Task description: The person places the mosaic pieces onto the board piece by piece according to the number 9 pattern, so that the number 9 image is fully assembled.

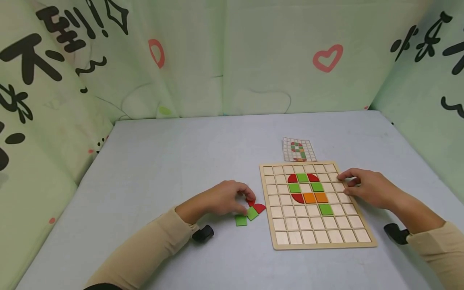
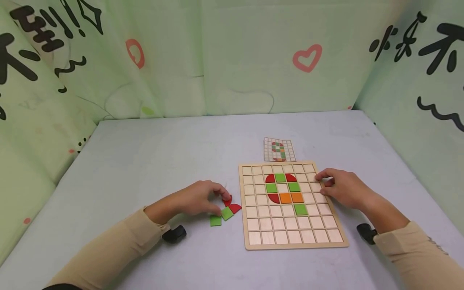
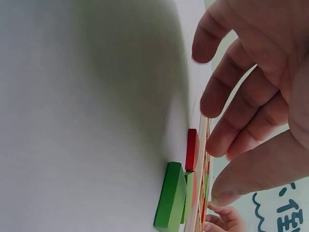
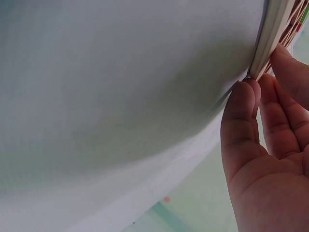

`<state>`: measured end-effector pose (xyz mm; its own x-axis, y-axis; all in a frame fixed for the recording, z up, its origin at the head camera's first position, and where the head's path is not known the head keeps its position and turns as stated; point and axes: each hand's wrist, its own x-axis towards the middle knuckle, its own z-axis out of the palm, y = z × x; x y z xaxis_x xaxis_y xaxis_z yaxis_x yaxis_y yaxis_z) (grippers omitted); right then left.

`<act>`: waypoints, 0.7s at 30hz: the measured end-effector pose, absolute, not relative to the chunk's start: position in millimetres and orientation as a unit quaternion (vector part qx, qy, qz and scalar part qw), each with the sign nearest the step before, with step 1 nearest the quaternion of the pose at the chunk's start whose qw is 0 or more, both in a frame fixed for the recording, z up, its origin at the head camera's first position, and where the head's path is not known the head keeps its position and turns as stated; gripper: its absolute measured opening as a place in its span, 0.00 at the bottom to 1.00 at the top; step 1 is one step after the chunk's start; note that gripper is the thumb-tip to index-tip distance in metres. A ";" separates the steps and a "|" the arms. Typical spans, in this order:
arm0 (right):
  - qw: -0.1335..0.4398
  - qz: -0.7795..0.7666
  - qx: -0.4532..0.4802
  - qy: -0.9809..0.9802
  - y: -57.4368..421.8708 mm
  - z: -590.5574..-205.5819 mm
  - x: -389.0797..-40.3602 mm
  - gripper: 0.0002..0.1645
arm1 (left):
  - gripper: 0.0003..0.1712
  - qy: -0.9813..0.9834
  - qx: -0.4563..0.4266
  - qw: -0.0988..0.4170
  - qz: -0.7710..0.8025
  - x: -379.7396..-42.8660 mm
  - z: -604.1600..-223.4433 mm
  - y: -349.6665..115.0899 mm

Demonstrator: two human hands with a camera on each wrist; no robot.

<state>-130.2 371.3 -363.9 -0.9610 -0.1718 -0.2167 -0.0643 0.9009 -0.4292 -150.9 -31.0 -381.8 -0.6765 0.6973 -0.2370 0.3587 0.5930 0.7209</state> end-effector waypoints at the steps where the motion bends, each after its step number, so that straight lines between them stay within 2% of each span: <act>1: 0.126 -0.215 -0.061 0.967 371.1 -363.7 -130.3 0.22 | 0.18 0.855 0.308 0.257 0.328 -149.7 -381.6 -32.3; 13: 0.130 -0.215 -0.059 0.966 371.6 -364.2 -130.2 0.23 | 0.26 0.877 0.280 0.253 0.297 -137.3 -383.2 -40.4; 21: 0.126 -0.214 -0.063 0.967 372.2 -365.3 -129.8 0.22 | 0.24 0.873 0.303 0.237 0.300 -131.8 -386.5 -41.3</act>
<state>-129.8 372.2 -365.3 -0.9602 -0.1765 -0.2165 -0.0685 0.9001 -0.4302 -131.8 -41.3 -386.5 -0.7041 0.6713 -0.2315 0.3877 0.6365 0.6667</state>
